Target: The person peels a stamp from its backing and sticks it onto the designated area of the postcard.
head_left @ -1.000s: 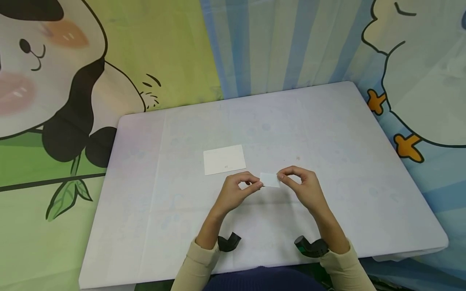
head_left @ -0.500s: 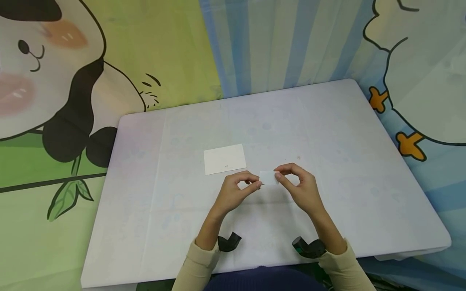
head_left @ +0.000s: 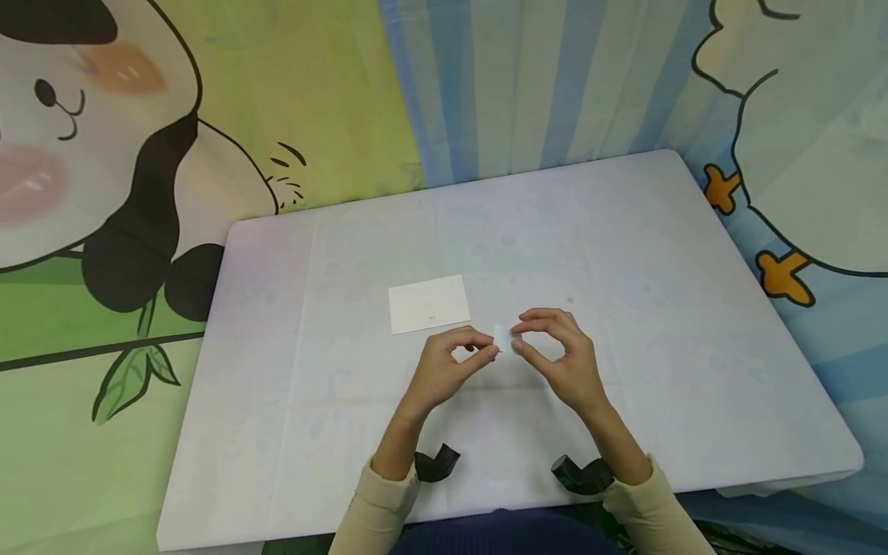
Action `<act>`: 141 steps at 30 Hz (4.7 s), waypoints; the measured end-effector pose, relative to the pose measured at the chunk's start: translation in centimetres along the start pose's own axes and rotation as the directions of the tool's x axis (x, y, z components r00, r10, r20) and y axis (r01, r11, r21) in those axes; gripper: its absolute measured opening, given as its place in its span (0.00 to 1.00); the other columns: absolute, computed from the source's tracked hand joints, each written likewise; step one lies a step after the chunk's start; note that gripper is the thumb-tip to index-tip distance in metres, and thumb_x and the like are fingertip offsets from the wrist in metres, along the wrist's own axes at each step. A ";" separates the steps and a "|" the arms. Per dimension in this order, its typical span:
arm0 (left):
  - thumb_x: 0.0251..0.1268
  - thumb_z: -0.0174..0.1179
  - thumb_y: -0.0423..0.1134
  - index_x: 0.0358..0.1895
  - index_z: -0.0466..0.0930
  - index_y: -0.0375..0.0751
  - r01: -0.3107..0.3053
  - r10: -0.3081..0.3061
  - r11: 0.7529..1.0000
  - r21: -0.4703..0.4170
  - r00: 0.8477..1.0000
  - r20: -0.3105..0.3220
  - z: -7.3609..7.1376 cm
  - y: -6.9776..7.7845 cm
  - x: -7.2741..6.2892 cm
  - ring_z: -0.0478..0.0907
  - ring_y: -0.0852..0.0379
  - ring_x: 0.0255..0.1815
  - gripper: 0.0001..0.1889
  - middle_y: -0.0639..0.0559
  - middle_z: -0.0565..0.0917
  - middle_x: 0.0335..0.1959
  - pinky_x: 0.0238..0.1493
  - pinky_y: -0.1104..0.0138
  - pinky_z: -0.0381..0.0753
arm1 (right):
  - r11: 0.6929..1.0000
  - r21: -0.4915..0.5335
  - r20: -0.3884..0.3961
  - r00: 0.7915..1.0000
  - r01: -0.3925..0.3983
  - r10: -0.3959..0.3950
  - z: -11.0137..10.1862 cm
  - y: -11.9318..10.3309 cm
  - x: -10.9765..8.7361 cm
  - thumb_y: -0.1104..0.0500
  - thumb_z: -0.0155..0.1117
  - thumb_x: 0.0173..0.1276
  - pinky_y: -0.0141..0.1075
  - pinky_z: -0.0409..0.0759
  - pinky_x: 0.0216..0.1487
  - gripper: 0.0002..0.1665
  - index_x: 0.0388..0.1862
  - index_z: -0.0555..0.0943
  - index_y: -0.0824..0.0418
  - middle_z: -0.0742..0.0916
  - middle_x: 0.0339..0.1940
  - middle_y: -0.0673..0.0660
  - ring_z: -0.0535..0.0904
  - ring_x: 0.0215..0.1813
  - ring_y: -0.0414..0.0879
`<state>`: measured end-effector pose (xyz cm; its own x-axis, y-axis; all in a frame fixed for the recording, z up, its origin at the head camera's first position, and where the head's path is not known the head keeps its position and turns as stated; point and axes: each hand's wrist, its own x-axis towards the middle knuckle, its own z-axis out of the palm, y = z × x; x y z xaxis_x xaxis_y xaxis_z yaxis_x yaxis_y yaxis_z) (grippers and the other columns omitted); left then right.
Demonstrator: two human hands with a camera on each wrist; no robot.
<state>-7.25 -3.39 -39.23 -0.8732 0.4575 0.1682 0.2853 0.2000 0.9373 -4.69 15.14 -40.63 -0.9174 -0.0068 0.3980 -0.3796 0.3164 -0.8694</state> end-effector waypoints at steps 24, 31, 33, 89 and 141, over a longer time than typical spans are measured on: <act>0.58 0.61 0.29 0.34 0.84 0.30 0.003 -0.003 1.000 0.022 1.000 -0.018 -0.1 0.0 -0.1 0.76 0.58 0.33 0.05 0.46 0.83 0.28 0.43 0.55 0.74 | 0.999 -0.050 -0.072 0.997 0.020 -0.024 0.3 0.3 -0.2 0.74 0.68 0.51 0.38 0.67 0.48 0.11 0.36 0.83 0.70 0.83 0.39 0.63 0.72 0.46 0.55; 0.58 0.63 0.33 0.35 0.85 0.35 0.016 -0.014 0.999 0.044 0.999 -0.032 0.3 -3.0 -0.1 0.76 0.58 0.34 0.05 0.50 0.84 0.30 0.42 0.64 0.73 | 0.994 -0.031 -0.103 0.989 -0.107 0.103 -0.1 0.3 -0.2 0.70 0.65 0.58 0.36 0.65 0.46 0.05 0.34 0.82 0.70 0.84 0.34 0.61 0.74 0.42 0.46; 0.58 0.63 0.35 0.35 0.85 0.38 0.012 -0.010 0.999 0.040 0.999 -0.035 0.4 -3.7 -0.1 0.76 0.59 0.34 0.05 0.53 0.84 0.30 0.42 0.62 0.74 | 0.992 0.006 -0.093 0.987 -0.129 0.129 -0.3 0.3 -0.2 0.70 0.64 0.59 0.37 0.65 0.46 0.03 0.33 0.82 0.70 0.84 0.33 0.61 0.74 0.40 0.43; 0.59 0.60 0.28 0.33 0.82 0.31 -0.026 0.027 0.999 0.047 0.999 -0.017 0.3 0.7 -0.4 0.77 0.58 0.32 0.03 0.46 0.83 0.27 0.42 0.51 0.73 | 0.969 0.133 0.057 0.978 -0.208 0.202 1.3 -0.4 -0.9 0.69 0.63 0.61 0.42 0.66 0.49 0.07 0.38 0.83 0.69 0.85 0.34 0.60 0.75 0.41 0.42; 0.59 0.60 0.30 0.34 0.83 0.32 -0.053 0.055 0.993 0.107 0.998 -0.019 0.2 -0.1 -0.5 0.78 0.57 0.31 0.04 0.48 0.84 0.28 0.40 0.63 0.75 | 1.000 0.000 -0.204 0.979 -0.011 0.011 1.4 0.7 -0.9 0.74 0.66 0.54 0.34 0.68 0.48 0.05 0.31 0.82 0.69 0.84 0.30 0.60 0.73 0.41 0.46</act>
<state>-6.77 -3.42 -39.51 -0.8634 0.4513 0.2257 0.3719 0.2670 0.8890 -4.24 14.03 -41.98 -0.8776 0.1902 0.4400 -0.3694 0.3166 -0.8737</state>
